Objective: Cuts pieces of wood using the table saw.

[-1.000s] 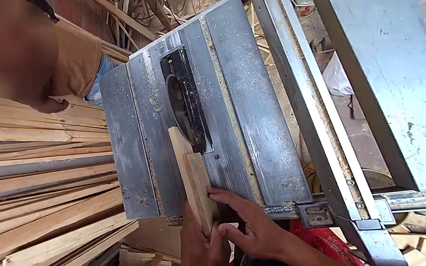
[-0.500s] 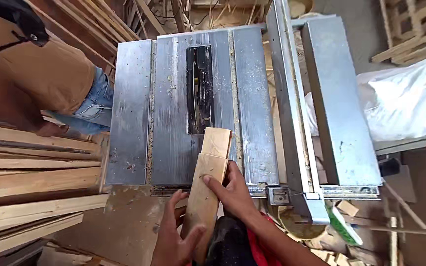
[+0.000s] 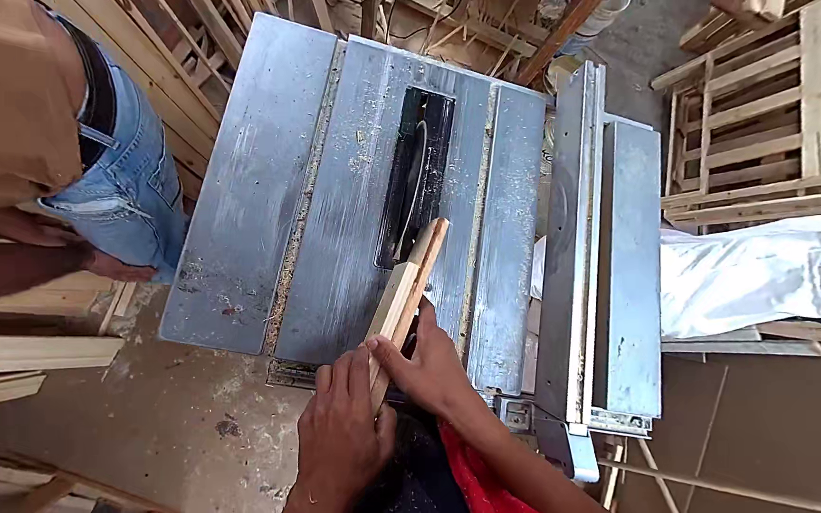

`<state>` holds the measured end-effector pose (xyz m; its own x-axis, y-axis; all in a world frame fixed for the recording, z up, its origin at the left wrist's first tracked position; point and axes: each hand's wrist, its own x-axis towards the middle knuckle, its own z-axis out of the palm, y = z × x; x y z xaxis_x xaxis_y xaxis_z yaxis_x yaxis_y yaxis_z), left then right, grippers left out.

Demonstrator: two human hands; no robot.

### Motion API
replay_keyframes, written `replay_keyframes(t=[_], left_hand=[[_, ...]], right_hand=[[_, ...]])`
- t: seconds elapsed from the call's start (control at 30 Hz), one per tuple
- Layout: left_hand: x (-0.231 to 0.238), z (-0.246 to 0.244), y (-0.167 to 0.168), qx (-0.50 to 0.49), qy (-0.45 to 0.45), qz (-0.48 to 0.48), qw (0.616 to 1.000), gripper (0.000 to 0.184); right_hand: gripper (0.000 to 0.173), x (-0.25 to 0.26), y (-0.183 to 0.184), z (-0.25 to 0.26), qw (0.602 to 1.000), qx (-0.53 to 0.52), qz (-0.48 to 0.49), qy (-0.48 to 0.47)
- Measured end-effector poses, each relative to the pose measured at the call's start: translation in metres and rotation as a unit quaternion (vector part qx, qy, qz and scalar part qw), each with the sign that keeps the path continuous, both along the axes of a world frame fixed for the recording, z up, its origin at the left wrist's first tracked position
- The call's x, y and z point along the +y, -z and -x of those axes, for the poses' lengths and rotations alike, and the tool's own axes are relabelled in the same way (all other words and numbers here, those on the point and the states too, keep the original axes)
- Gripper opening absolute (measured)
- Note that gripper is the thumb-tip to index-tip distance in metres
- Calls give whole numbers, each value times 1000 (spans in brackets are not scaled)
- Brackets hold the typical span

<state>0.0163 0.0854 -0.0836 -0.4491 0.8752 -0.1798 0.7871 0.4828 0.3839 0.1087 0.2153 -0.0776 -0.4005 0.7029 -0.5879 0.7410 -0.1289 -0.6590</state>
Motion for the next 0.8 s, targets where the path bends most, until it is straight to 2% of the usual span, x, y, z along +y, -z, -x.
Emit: replay_keyframes(t=[0.07,0.37,0.53,0.8], left_hand=[[4,0,1,14,-2,-18,1000,62],[4,7,-3,-17,-12,-26,999,71],[12,10,-4,-25,-24,-31,999,73],[-5,-5,-13,-17,-51,-76,996,69]], right_hand=[[113,7,4,6,1000,-16,-6,-12],[102,22,15,18,998,-13,-5,-53],[103,29,13,24,997,-33,-12,-64],[96,21,15,17,993,-34,-39,-109]])
